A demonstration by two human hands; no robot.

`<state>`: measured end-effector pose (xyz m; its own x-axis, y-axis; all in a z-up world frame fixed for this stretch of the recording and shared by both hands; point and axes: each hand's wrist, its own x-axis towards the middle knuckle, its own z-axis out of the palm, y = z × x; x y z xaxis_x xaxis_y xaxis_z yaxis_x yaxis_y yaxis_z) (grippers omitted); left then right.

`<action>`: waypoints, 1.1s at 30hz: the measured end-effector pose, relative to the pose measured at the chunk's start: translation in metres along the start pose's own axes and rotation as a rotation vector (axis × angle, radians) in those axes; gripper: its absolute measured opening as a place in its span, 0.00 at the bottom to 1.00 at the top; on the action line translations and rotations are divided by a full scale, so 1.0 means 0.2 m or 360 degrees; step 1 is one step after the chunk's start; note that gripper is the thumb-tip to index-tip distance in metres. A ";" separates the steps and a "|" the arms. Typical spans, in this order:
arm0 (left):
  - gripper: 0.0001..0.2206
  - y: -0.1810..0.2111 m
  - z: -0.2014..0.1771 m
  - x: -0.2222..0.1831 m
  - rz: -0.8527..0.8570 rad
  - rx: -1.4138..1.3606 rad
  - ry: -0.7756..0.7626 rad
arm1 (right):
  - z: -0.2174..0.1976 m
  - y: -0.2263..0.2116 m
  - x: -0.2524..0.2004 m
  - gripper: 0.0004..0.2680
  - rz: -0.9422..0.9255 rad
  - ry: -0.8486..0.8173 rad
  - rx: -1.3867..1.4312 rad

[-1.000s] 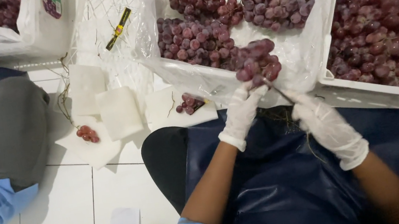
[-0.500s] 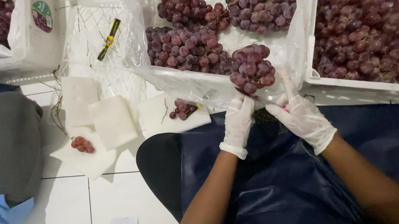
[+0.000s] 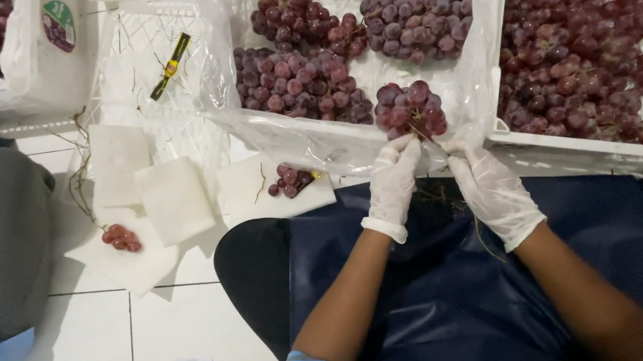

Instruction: The person uses a knife to trim stems and sort red grapes between plastic crates while sitting on the tiled floor.

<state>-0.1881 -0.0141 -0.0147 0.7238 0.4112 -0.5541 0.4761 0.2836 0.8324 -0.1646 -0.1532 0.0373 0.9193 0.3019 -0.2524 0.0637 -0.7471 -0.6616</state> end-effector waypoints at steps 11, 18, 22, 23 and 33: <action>0.18 -0.01 0.04 -0.05 -0.0024 0.0012 -0.0025 | -0.12 -0.08 -0.11 0.10 -0.0600 0.0302 -0.0906; 0.17 -0.01 0.01 -0.07 0.0043 0.0055 -0.0035 | -0.04 -0.09 -0.08 0.13 -0.0403 0.0323 -0.0949; 0.16 0.01 0.00 -0.10 0.0064 0.0068 -0.0025 | 0.03 0.02 -0.06 0.11 -0.0553 0.0439 -0.1012; 0.16 0.02 -0.02 -0.12 0.0063 0.0084 -0.0023 | 0.03 0.03 -0.06 0.10 -0.0574 0.0433 -0.1022; 0.16 -0.02 -0.04 -0.12 0.0170 -0.0062 -0.0078 | -0.19 -0.33 0.00 0.29 0.0087 -0.0421 -0.0078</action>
<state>-0.2109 -0.0183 -0.0041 0.7935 0.3982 -0.4602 0.3758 0.2741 0.8852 -0.1548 -0.1267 0.1072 0.7888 0.3999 -0.4667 0.0414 -0.7922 -0.6089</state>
